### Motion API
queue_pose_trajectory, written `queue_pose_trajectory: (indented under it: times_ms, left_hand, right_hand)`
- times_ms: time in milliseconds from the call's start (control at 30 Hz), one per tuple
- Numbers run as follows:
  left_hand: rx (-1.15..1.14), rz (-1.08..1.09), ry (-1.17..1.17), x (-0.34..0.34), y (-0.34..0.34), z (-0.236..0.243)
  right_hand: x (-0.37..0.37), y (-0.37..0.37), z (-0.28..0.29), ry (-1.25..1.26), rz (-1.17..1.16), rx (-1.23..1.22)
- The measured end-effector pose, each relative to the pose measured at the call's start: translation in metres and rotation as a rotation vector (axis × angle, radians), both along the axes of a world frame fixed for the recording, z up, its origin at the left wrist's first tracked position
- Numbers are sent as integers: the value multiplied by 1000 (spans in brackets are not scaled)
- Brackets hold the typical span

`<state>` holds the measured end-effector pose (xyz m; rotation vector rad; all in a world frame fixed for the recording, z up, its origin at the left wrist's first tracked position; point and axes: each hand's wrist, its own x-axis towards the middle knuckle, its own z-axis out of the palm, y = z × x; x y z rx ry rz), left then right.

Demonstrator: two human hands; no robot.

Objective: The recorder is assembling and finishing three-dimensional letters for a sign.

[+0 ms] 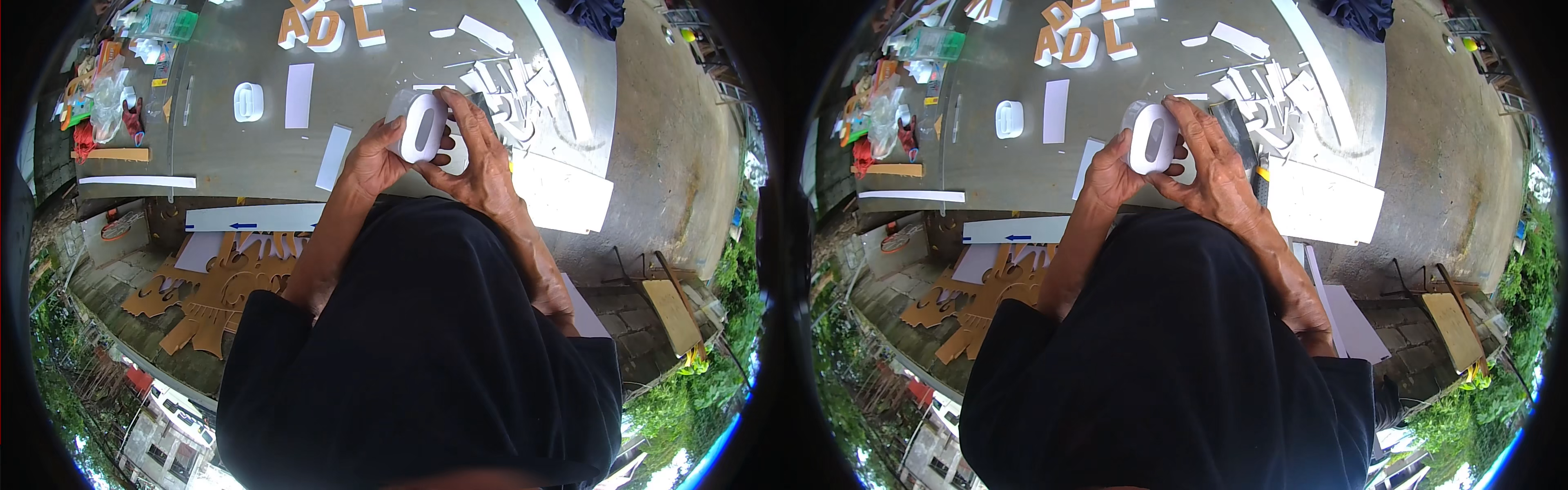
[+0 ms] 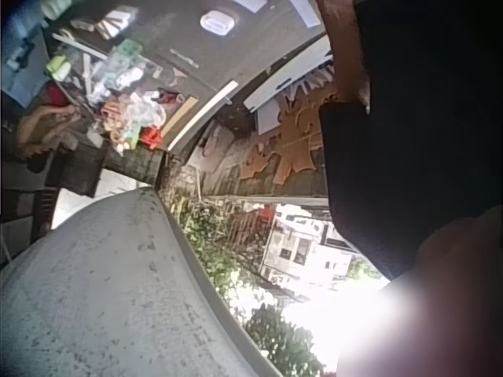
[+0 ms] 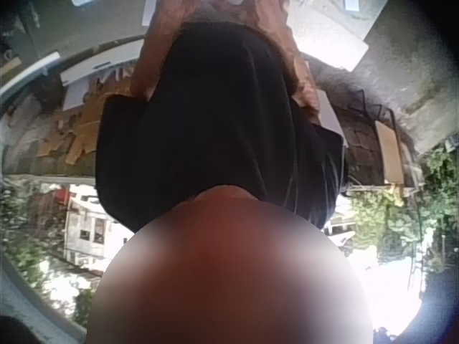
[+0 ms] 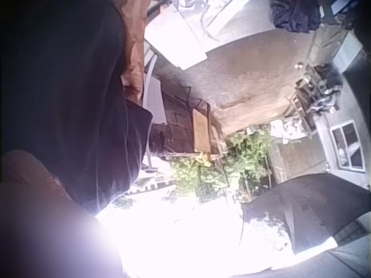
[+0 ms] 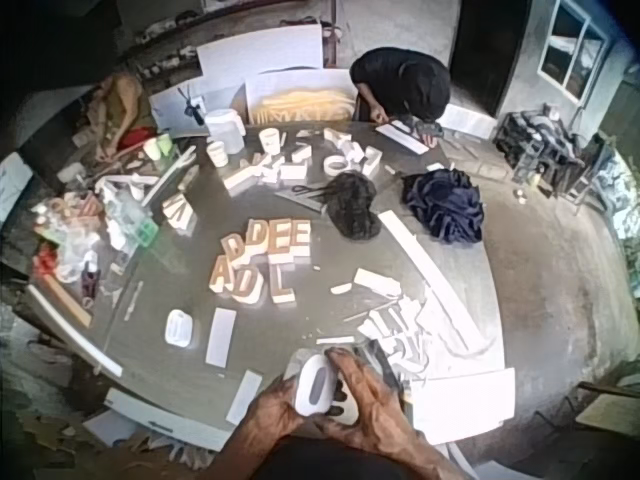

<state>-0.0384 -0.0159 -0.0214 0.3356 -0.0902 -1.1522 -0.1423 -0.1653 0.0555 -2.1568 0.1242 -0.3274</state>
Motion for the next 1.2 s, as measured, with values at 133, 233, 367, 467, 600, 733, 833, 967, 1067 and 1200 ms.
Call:
queue_pose_trajectory:
  times_ms: [133, 233, 367, 467, 600, 733, 833, 967, 1067, 1200]
  left_hand:
    - [-15, -24, 39, -1, 0, -4]
    - [-40, -24, 74, -2, -2, -1]
    - [-17, 0, 97, -3, -4, 3]
    - [23, 42, 49, -4, -3, 0]
    - [74, 96, -49, -4, -3, 12]
    - [102, 119, -145, -2, -3, 19]
    - [102, 108, -158, -2, -6, 21]
    - [171, 132, -240, -2, -6, 30]
    - [282, 202, -398, 0, -9, 43]
    - [553, 491, -889, -1, -12, 52]
  right_hand:
    - [1, -1, -2, -42, -3, -9]
    - [1, -2, -5, -48, 4, -5]
    - [1, -1, -3, -50, 8, -21]
    - [1, 0, -3, -48, 15, 20]
    - [0, 0, -1, -43, 7, 37]
    - [0, -3, 2, -76, 43, 51]
    - [0, -5, 1, -94, 45, 44]
    - [1, -7, 1, -110, 43, -20]
    - [2, -4, 12, -115, -18, 26]
    - [-2, -11, 5, -49, -126, 408]
